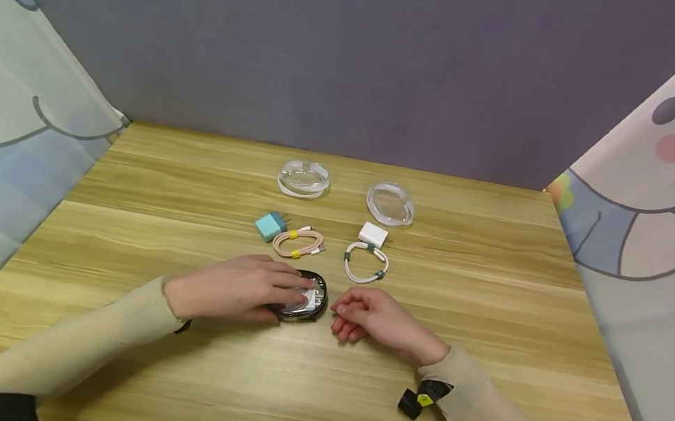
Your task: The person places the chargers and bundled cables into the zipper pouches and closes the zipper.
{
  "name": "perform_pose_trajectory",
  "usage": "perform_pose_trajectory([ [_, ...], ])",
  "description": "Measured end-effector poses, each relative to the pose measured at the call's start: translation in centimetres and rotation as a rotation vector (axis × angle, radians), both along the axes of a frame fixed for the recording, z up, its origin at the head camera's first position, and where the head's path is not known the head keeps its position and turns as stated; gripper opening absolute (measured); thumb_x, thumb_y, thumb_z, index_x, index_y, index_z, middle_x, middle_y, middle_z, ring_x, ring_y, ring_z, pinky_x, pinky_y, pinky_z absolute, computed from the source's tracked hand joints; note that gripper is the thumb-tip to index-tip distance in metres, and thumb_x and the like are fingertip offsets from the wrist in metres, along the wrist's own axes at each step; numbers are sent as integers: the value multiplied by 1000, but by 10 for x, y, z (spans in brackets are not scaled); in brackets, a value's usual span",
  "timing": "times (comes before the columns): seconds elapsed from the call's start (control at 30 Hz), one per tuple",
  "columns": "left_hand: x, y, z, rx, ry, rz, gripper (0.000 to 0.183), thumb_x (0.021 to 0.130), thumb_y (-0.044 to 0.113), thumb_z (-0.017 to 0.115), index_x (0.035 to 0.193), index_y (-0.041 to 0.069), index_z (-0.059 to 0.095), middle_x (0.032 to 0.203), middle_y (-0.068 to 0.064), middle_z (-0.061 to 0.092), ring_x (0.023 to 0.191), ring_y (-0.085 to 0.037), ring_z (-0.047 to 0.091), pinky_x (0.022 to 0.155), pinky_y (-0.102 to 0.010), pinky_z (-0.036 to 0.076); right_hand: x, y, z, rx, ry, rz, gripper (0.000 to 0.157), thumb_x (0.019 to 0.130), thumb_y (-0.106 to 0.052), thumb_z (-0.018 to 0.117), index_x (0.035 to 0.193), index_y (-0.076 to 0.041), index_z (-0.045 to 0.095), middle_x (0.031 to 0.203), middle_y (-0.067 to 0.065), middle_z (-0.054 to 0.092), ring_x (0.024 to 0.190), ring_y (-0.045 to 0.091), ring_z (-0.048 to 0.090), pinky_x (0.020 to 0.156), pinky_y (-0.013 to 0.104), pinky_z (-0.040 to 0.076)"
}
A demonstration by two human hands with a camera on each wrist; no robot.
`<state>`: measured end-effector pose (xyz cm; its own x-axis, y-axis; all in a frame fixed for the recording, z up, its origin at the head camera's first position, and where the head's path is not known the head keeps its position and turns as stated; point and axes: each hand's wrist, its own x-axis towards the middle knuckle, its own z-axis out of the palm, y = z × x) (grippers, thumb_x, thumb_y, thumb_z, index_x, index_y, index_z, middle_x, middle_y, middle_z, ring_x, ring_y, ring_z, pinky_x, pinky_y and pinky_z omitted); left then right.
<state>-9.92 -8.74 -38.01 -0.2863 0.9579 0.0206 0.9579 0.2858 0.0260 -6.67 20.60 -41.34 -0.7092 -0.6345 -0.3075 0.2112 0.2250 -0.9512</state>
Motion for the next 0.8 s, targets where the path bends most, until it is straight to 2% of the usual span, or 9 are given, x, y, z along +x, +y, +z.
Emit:
perform_pose_trajectory([
  [0.17,3,-14,2,12,-23,22,49,86,33,79,131,22,65,146,1,53,130,-20,51,99,-42,48,-4,1,5,7,60,10,29,106,-9,44,117,14,57,97,22,69,80,22,69,71,35,59],
  [0.37,3,-36,4,66,-76,64,49,83,28,83,128,19,67,144,1,55,128,-21,53,96,-43,49,-9,-1,8,28,101,20,29,107,-11,45,117,12,59,97,20,69,82,25,69,73,37,58],
  [0.53,2,-56,3,92,-109,120,51,80,25,85,127,18,68,143,1,55,125,-21,55,96,-43,49,-15,0,11,42,141,-16,28,106,-10,46,117,12,60,96,19,69,82,26,69,73,38,58],
  [0.8,-5,-87,4,83,-96,237,58,77,23,87,131,14,67,142,-4,56,122,-25,58,95,-46,50,-22,-2,18,75,176,-49,27,106,-11,48,119,10,60,97,16,69,83,26,68,74,39,58],
])
